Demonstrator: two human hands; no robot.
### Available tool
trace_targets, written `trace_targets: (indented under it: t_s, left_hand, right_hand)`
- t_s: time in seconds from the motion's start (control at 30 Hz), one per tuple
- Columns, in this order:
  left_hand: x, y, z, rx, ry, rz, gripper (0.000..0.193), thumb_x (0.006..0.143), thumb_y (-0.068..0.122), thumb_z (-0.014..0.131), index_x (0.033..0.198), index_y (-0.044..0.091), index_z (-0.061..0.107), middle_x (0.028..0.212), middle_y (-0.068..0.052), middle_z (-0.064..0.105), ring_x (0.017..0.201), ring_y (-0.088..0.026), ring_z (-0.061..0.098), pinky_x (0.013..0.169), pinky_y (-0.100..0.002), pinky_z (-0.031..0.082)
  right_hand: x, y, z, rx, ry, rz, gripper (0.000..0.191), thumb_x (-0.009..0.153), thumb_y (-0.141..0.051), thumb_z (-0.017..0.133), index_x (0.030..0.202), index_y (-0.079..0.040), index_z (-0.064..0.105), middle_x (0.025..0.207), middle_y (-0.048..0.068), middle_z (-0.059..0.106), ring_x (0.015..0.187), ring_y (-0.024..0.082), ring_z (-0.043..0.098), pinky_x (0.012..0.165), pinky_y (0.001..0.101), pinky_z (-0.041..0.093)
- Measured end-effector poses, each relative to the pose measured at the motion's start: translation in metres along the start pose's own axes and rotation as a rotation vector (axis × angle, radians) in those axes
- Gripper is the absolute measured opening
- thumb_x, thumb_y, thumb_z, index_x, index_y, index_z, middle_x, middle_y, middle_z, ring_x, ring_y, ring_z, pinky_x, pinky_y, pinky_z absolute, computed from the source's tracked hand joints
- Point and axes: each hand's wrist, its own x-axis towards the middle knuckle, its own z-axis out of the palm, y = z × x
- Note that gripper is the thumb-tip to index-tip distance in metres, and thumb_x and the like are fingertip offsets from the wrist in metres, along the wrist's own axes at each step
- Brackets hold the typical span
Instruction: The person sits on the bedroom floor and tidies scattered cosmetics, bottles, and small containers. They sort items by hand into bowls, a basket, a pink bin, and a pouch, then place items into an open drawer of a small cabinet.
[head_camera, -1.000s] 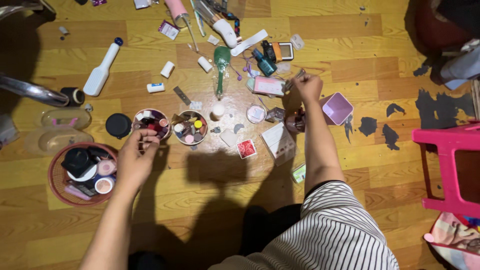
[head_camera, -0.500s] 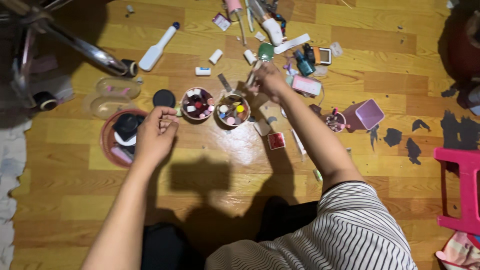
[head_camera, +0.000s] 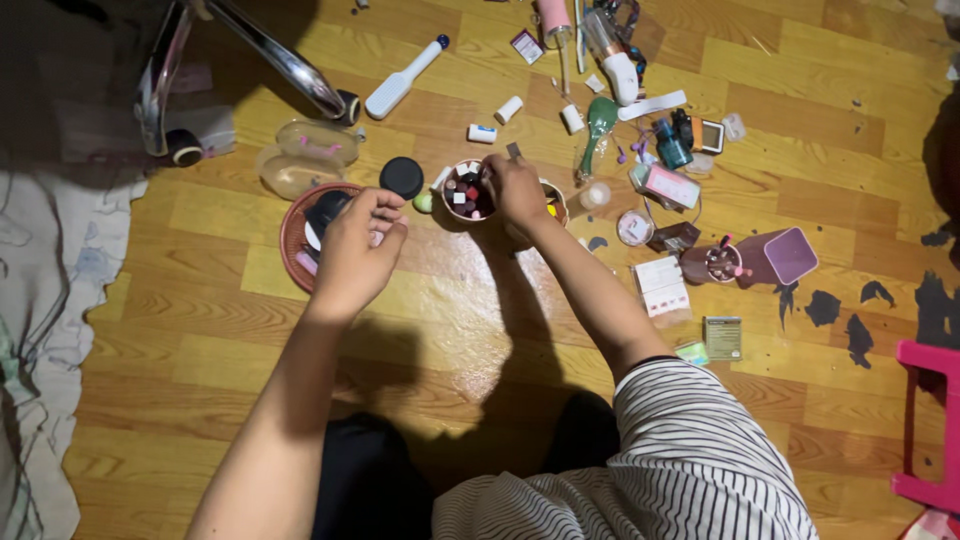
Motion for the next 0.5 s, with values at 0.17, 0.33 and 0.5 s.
trace_targets:
  t_s: [0.17, 0.33, 0.5]
  left_hand:
    - [-0.007, -0.004, -0.02, 0.044, 0.019, 0.033, 0.022, 0.092, 0.009, 0.07, 0.112, 0.003, 0.064, 0.102, -0.008, 0.072, 0.087, -0.016, 0.07, 0.075, -0.028, 0.055]
    - [-0.009, -0.011, -0.028, 0.056, 0.02, 0.039, 0.022, 0.092, 0.009, 0.07, 0.113, 0.003, 0.065, 0.103, -0.009, 0.072, 0.089, -0.016, 0.071, 0.077, -0.028, 0.056]
    - [-0.01, -0.015, -0.031, 0.054, 0.013, 0.013, 0.021, 0.092, 0.009, 0.07, 0.112, 0.002, 0.064, 0.104, -0.009, 0.073, 0.089, -0.016, 0.071, 0.073, -0.029, 0.055]
  right_hand:
    - [0.004, -0.011, 0.003, -0.309, 0.003, -0.184, 0.035, 0.092, -0.023, 0.065, 0.125, -0.014, 0.07, 0.103, 0.008, 0.073, 0.103, 0.032, 0.064, 0.086, 0.0473, 0.045]
    - [0.005, -0.016, 0.012, -0.514, -0.038, -0.312, 0.04, 0.088, -0.018, 0.06, 0.127, -0.015, 0.069, 0.103, 0.006, 0.074, 0.101, 0.027, 0.065, 0.095, 0.0459, 0.044]
    - [-0.003, -0.025, 0.016, -0.512, -0.089, -0.176, 0.036, 0.093, -0.015, 0.057, 0.127, -0.014, 0.068, 0.104, 0.007, 0.075, 0.102, 0.026, 0.065, 0.092, 0.0444, 0.045]
